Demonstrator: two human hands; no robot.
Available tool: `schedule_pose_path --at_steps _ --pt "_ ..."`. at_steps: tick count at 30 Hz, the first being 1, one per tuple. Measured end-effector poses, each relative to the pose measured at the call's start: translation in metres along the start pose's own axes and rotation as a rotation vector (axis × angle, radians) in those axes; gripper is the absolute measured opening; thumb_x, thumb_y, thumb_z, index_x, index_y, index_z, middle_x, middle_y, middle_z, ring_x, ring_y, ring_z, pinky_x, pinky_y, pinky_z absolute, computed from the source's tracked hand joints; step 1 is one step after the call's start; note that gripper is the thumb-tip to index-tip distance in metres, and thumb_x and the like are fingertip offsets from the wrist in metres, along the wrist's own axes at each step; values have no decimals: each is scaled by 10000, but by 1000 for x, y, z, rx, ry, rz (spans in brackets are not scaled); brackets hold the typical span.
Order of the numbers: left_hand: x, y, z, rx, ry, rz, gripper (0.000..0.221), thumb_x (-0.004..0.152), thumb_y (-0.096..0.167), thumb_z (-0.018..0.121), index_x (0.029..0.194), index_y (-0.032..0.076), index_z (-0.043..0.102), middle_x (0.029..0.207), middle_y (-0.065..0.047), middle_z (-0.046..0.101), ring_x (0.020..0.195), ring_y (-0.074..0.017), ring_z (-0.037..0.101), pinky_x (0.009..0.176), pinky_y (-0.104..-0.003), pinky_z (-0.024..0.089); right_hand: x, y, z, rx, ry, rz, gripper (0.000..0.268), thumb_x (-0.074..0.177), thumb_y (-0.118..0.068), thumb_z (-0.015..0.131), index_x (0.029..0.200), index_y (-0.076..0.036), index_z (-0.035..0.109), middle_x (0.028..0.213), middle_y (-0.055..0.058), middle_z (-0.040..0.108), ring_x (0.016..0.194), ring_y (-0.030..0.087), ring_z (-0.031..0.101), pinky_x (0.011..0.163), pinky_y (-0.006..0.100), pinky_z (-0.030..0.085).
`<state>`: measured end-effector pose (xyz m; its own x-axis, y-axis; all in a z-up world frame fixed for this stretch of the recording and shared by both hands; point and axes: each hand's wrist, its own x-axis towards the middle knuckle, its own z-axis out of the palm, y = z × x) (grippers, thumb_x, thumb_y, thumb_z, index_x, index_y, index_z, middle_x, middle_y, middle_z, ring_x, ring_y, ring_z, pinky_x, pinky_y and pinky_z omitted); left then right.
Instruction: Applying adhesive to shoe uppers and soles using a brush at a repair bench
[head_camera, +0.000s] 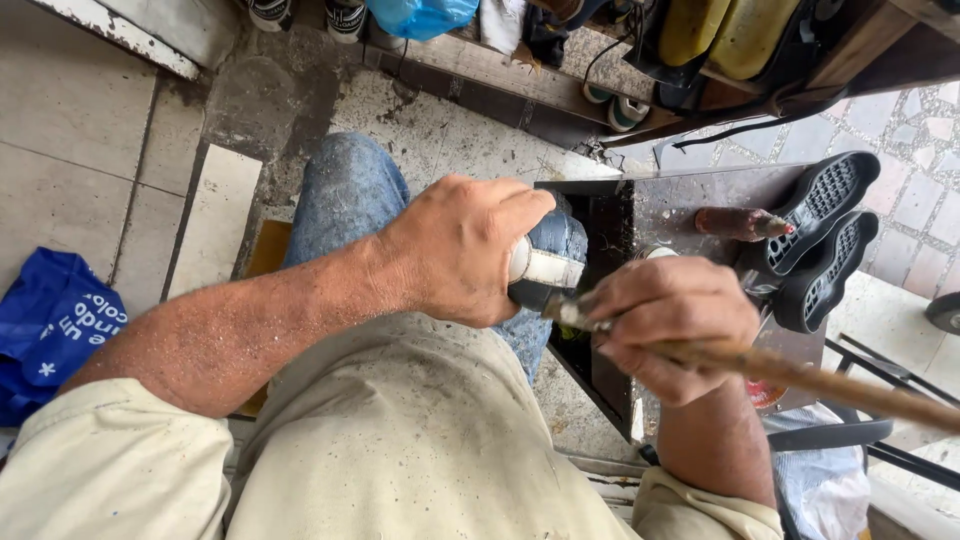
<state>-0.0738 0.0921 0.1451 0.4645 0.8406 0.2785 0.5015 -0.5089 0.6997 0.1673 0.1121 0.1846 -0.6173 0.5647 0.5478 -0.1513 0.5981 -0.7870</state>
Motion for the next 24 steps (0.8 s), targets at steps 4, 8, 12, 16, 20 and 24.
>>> schedule_pose_path --at_steps 4,8,12,16,20,24 --pt "0 4 -4 -13 -37 8 392 553 228 692 878 93 519 778 -69 588 625 -344 589 503 -498 450 -10 15 -13 113 -19 -49 90 894 -25 683 949 -91 657 896 89 703 707 160 775 558 230 698" --pt "1 7 -4 -1 -80 -3 518 467 248 777 886 87 521 783 -65 586 641 -343 599 508 -499 453 -11 32 -16 163 195 102 182 951 -11 733 1069 -117 645 950 53 667 720 95 711 534 176 633" --pt "8 6 -9 -8 -122 -21 402 552 219 749 875 88 549 753 -46 580 618 -261 565 483 -432 459 -11 25 -14 168 217 75 172 932 -19 754 1056 -108 674 1002 65 706 912 168 759 735 214 705" --pt "17 8 -14 -88 -203 -179 475 721 513 790 851 99 598 704 -50 607 581 -256 612 537 -455 525 -10 7 -22 29 -101 -93 169 836 36 649 940 -92 682 933 89 705 809 180 774 729 275 720" --pt "29 13 -24 -82 -355 -370 535 496 474 812 838 113 613 786 -95 703 686 -335 663 628 -454 529 15 -8 -20 -112 -262 -54 55 890 -71 648 845 -83 676 873 110 737 718 195 752 708 322 681" --pt "38 17 -27 -4 -429 -463 570 454 518 792 880 167 649 793 -105 724 743 -369 678 682 -436 545 0 13 -27 47 -19 -93 171 889 54 691 988 -80 652 942 101 690 830 201 783 668 223 738"
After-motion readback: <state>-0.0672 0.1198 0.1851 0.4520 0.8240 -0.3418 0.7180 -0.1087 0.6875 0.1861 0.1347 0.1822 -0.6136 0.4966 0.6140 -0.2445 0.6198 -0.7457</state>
